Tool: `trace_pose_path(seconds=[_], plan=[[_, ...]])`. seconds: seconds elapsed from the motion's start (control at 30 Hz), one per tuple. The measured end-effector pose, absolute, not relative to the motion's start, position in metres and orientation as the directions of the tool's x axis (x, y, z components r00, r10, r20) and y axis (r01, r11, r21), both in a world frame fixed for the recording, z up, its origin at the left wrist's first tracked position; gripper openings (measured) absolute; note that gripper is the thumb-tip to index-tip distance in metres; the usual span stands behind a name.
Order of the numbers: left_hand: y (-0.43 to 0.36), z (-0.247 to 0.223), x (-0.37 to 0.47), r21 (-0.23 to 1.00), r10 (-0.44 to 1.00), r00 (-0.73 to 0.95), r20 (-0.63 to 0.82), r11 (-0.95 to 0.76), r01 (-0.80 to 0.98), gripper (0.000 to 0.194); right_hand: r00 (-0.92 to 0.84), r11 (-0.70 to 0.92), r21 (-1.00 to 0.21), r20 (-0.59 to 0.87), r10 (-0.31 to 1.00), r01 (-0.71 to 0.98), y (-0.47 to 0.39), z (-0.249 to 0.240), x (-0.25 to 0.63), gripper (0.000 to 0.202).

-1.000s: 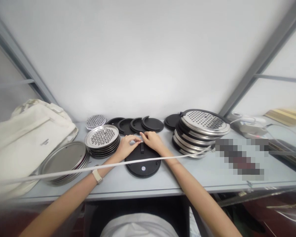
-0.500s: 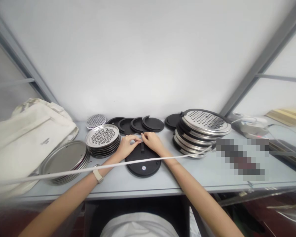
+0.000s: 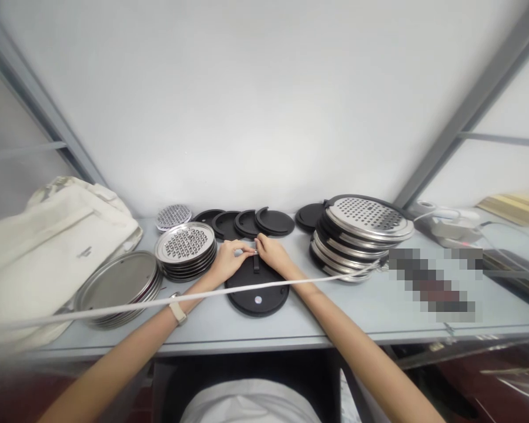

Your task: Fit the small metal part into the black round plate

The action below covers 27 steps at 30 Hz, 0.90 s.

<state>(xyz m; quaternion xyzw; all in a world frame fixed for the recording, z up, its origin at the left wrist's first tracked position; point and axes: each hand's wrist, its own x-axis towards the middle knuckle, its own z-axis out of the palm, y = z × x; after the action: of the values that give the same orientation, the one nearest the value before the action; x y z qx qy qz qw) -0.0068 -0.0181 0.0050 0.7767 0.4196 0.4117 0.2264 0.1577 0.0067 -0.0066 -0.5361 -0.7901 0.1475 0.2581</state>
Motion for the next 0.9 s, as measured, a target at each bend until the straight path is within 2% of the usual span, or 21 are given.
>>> trace_pose_path(seconds=[0.2, 0.9], plan=[[-0.015, 0.002, -0.007, 0.688, 0.821, 0.321, 0.472, -0.571, 0.447, 0.013, -0.342, 0.400, -0.553, 0.210, 0.916, 0.731, 0.007, -0.009, 0.159, 0.019], [-0.016, 0.002, -0.006, 0.732, 0.848, 0.280, 0.450, -0.529, 0.428, 0.015, -0.420, 0.460, -0.637, 0.226, 0.879, 0.619, 0.018, -0.021, 0.163, 0.019]])
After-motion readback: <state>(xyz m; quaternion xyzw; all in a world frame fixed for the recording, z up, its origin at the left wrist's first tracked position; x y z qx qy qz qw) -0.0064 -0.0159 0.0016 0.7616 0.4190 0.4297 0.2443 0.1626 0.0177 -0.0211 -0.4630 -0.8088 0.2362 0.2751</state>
